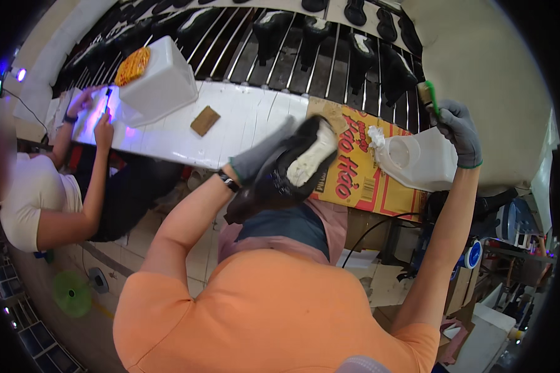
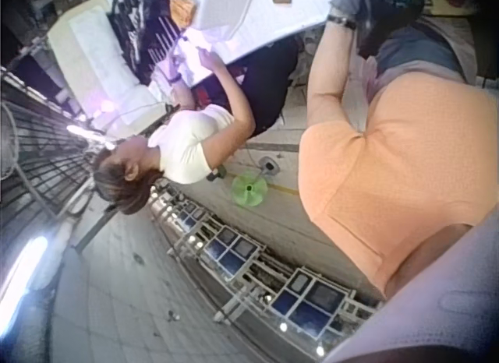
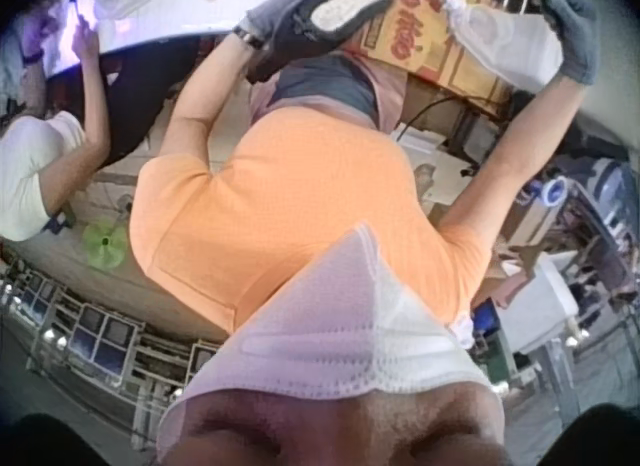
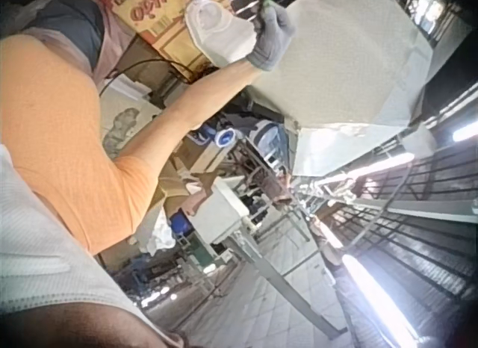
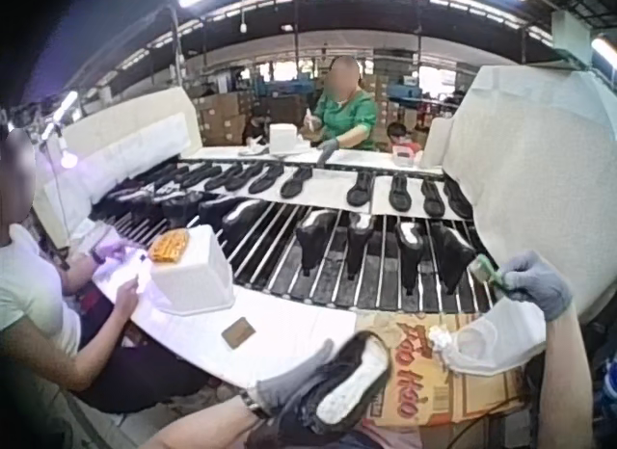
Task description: The person is applying a white adhesive or cleaning liquid to the soles and edges of black shoes using a green toothbrush.
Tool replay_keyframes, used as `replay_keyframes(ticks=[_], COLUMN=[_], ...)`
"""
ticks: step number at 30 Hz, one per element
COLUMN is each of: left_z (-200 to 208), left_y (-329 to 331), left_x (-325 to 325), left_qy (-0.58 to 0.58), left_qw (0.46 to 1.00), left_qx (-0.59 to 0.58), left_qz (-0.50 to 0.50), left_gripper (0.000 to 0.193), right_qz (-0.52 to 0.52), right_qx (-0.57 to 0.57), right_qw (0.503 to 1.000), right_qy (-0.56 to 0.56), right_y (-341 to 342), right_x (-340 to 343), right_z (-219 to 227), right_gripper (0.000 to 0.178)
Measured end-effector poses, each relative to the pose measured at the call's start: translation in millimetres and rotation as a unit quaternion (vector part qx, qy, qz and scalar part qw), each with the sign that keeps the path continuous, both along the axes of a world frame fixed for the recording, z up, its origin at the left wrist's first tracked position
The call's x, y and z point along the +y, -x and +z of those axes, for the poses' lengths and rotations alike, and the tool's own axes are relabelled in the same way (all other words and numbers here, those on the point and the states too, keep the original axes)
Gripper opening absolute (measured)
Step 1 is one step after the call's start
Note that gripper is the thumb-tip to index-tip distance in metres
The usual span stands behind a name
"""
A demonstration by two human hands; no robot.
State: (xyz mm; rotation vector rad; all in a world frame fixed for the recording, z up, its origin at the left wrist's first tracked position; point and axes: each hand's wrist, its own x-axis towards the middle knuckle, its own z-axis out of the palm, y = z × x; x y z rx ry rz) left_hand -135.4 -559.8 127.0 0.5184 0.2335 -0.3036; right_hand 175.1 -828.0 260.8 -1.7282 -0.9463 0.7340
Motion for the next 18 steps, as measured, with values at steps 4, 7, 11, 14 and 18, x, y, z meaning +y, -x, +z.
replay_keyframes(ticks=[4, 7, 11, 14, 18], left_z=[4, -7, -23, -27, -42], left_y=[-2, 13, 50, 93, 112], left_x=[59, 64, 35, 18, 4], left_qy=[-0.607, -0.796, -0.749, -0.834, -0.929], left_qw=[0.791, 0.594, 0.575, 0.453, 0.327], left_qx=[0.074, 0.116, -0.082, -0.185, -0.138], left_qz=[0.035, -0.005, 0.318, 0.254, 0.104], left_gripper=[0.065, 0.07, 0.076, 0.094, 0.093], right_qz=[-0.175, -0.242, -0.212, -0.225, -0.232], right_qx=[0.071, 0.179, 0.137, 0.12, 0.119], right_qw=[0.974, 0.918, 0.926, 0.928, 0.929], right_qy=[-0.126, -0.26, -0.282, -0.273, -0.265], right_y=[-45, -55, -56, -56, -53], right_x=[-37, -52, -61, -61, -60], right_z=[-41, -66, -74, -75, -74], right_gripper=[0.034, 0.035, 0.038, 0.036, 0.036])
